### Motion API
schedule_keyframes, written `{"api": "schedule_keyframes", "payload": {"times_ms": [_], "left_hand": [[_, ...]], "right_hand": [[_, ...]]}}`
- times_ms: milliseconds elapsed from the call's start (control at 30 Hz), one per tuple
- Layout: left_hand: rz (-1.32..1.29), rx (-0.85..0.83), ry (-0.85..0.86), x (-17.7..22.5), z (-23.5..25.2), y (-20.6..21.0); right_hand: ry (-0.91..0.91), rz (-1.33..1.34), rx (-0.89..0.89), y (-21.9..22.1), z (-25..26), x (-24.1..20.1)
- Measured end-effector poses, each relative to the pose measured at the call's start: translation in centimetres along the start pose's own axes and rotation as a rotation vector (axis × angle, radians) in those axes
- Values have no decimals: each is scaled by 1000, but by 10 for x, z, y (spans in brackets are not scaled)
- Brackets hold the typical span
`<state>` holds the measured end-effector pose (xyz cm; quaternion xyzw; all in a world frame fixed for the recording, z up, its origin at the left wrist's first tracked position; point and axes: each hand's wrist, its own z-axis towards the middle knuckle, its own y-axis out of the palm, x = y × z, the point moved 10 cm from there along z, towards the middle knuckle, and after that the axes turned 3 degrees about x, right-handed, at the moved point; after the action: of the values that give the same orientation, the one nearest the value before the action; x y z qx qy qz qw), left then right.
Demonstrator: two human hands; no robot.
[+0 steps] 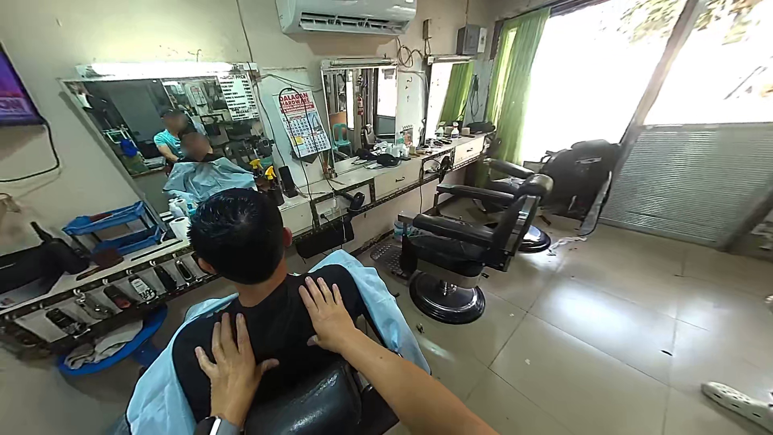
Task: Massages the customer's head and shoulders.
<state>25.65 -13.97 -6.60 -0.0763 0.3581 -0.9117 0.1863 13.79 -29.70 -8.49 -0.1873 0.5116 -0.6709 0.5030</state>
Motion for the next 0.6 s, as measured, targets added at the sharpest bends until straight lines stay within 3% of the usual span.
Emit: {"api": "schedule_keyframes", "payload": {"times_ms": [67, 100, 233, 333, 433, 533, 600], "left_hand": [[-4, -15, 13, -1, 0, -3], [-34, -64, -8, -6, 3, -5], [-179, -356, -193, -39, 42, -16], [-211, -552, -200, -31, 42, -5], [-254, -415, -130, -10, 30, -16], [-297, -215, -108, 0, 14, -33], [-288, -271, -107, 6, 6, -37]], "right_hand": [[-24, -28, 174, -4, -6, 0], [-33, -15, 180, -6, -9, 1], [31, 215, -131, -41, 11, 18], [33, 214, -343, -30, 16, 24], [-52, 244, -291, -24, 5, 22], [-96, 329, -51, -28, -20, 30], [-138, 347, -50, -29, -32, 31]]}}
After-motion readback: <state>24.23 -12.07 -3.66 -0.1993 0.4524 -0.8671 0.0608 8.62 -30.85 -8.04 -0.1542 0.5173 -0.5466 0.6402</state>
